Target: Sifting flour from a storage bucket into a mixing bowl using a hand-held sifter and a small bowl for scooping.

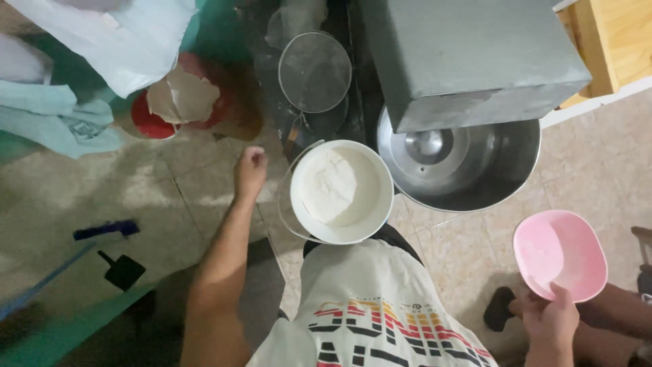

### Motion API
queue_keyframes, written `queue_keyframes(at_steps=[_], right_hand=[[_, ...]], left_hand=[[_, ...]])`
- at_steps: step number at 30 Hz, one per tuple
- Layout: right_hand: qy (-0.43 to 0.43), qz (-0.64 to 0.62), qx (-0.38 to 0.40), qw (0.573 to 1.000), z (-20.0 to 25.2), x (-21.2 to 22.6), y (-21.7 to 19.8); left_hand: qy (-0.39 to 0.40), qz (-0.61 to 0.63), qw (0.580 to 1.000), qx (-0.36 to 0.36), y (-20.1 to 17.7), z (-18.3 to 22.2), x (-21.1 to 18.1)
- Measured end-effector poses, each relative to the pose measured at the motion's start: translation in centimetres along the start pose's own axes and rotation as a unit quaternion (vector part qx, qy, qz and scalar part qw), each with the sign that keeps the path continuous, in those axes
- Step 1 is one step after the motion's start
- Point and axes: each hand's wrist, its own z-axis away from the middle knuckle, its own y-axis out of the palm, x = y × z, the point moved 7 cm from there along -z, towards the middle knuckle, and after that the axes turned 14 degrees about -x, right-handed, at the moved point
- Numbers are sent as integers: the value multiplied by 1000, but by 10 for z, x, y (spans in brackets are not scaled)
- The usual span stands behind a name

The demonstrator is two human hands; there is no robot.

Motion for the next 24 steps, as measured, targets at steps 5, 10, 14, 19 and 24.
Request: queue_keyframes(at_steps=[5, 10, 14, 19, 24], right_hand=[[-102, 120, 3, 987, 54, -8, -45], [-33, -99, 87, 991, 139, -3, -36], [-284, 87, 75, 952, 126, -16, -69], [-23, -19, 127, 992, 208, 24, 32], [-44, 101, 209, 972, 173, 4, 104]], left_hand=[[118, -127, 983, 56, 137, -99, -3], [111, -23, 979, 171, 221, -135, 42], [194, 48, 975, 99, 124, -77, -23], [129, 47, 987, 87, 4, 4, -64], [156, 77, 984, -47, -48, 65, -22]])
